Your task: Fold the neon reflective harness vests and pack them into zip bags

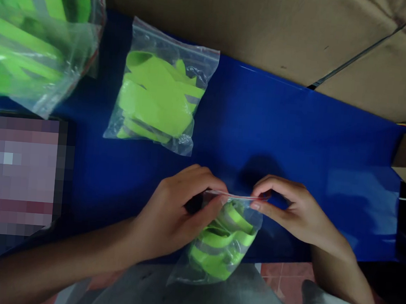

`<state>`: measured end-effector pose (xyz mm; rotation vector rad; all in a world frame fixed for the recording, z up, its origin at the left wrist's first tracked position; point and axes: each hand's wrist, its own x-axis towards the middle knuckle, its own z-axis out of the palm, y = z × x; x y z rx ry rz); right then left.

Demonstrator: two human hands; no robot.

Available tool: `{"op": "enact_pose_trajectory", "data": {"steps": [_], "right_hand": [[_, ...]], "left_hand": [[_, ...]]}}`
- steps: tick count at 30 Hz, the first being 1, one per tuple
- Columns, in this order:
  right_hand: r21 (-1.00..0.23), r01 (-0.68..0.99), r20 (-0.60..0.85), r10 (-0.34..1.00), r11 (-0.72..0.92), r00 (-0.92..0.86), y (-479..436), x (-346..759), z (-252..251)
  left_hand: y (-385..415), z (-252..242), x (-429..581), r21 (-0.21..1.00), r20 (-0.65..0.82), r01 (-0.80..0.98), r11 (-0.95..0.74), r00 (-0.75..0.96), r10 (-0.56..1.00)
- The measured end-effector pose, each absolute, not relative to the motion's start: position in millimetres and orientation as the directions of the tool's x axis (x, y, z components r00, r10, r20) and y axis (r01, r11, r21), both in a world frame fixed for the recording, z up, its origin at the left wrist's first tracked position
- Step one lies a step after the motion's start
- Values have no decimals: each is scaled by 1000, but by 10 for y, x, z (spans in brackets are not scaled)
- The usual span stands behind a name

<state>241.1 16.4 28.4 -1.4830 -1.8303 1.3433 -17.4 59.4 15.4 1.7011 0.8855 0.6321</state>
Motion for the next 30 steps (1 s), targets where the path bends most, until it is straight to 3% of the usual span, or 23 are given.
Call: {"op": "enact_pose_trajectory", "data": {"steps": [8,13,23,30], "right_hand": [[-889,453,-215,932,-63,-292,125,2303,240],[-907,417,-209,924,-61,-320,123,2300,253],[-779,609,-364,899,-150,-243,152,2593,353],[-844,476,-368,912,-247,-181,213,2497,282]], "left_hand": [[598,99,-170,958,-42,255,-131,579,814],[597,113,-139,976,-128,218,-9,607,785],[634,191,-183,961,-227,259,97,541,810],[619,186,-207,960,-267,223,168,559,785]]}}
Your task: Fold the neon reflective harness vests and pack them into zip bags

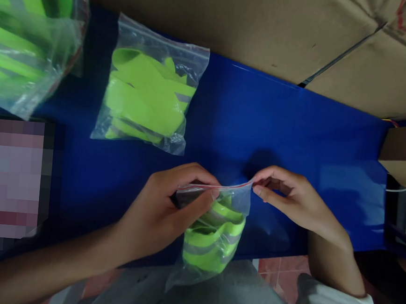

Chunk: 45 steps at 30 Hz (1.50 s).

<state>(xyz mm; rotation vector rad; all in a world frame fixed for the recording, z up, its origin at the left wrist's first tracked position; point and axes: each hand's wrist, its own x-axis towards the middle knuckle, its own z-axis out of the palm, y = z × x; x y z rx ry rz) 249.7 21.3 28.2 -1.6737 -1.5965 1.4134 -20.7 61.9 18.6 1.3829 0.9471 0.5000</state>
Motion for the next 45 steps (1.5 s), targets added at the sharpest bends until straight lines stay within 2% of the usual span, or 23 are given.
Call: {"op": "enact_pose_trajectory", "data": {"steps": [4,11,15,21,30,45], "right_hand": [[-865,405,-389,907,-297,-164,215,2466,278],[-888,385,-334,928,-252,-164,183,2493,272],[-895,395,-302,933,-207,-196,193,2496,264],[-906,419,-187,939,-51,-288,195,2467,241],[-917,389,-200,941,-82,-274,175,2433,198],[-907,409,-43,949,94,-314,142,2320,165]], "left_hand": [[625,174,-204,960,-276,199,195,572,773],[635,191,-213,961,-274,201,192,563,780],[646,195,-204,960,-277,205,193,567,776],[642,202,-191,962,-272,176,208,585,764],[639,208,-169,956,-294,187,227,581,759],[623,196,-151,954,-299,181,238,600,742]]}}
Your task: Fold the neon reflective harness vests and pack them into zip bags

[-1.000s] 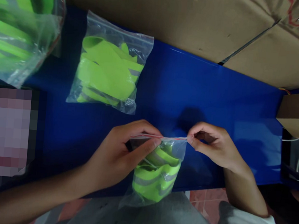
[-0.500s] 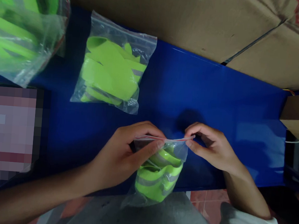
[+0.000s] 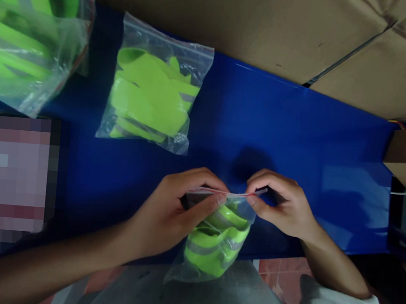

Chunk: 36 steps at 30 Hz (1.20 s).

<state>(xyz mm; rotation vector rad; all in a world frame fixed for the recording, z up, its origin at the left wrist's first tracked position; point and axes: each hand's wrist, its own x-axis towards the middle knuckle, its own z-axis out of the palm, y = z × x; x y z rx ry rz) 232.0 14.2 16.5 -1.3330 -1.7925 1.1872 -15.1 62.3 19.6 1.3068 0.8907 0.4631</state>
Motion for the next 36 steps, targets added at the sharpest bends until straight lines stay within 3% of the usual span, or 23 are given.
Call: {"op": "enact_pose_trajectory", "data": {"steps": [7,36], "right_hand": [[-877,465,-38,948,121,-317,135,2280,161],[-896,409,30,943,172,-331,91,2123,113]], "left_hand": [[609,193,-146,959,-284,171,227,601,747],[572,145,-95,969,-225,219,110,617,754]]}}
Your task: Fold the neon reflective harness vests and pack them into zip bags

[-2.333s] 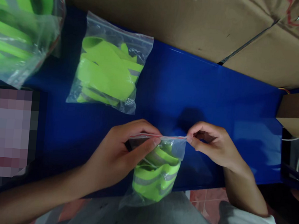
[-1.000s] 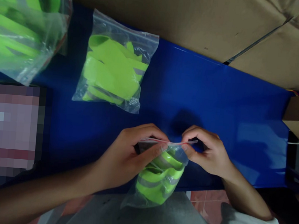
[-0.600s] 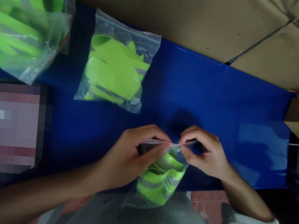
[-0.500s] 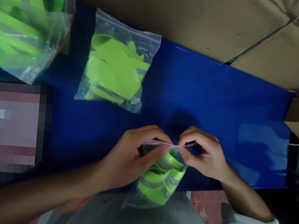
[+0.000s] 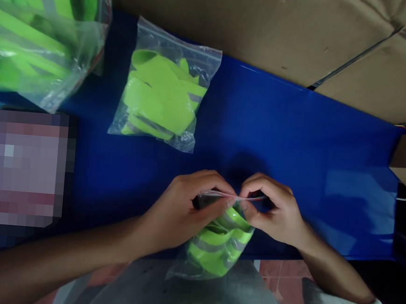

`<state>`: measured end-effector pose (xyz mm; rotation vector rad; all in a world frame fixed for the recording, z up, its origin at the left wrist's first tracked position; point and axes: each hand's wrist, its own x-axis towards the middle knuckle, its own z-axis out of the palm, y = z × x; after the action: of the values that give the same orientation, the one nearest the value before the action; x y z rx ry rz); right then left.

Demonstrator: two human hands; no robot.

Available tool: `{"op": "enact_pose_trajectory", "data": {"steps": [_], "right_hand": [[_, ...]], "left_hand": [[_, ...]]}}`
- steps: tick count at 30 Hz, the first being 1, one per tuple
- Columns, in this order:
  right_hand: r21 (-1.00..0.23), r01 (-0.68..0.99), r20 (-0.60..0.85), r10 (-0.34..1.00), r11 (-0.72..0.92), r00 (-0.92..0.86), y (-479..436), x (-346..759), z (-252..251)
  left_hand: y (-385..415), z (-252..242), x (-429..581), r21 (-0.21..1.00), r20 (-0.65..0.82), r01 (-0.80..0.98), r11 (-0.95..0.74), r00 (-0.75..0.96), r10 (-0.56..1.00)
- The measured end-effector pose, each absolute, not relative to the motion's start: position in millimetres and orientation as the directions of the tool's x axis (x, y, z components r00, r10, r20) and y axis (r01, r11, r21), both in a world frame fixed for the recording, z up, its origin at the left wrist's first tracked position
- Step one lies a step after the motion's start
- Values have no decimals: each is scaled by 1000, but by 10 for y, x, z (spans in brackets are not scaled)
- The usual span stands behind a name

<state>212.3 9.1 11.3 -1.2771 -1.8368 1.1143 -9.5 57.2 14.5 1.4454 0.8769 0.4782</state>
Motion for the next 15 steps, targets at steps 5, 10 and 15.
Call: {"op": "enact_pose_trajectory", "data": {"steps": [5,10,15], "right_hand": [[-885,425,51,947,190,-318,89,2088,113],[-878,440,51,952,186,-300,97,2048,111],[-877,449,28,953,168,-301,60,2080,147]], "left_hand": [[558,123,-95,979,-167,193,60,609,776],[524,75,-97,983,-48,169,-65,587,808],[484,42,-121,974,110,103,-204,570,815]]}}
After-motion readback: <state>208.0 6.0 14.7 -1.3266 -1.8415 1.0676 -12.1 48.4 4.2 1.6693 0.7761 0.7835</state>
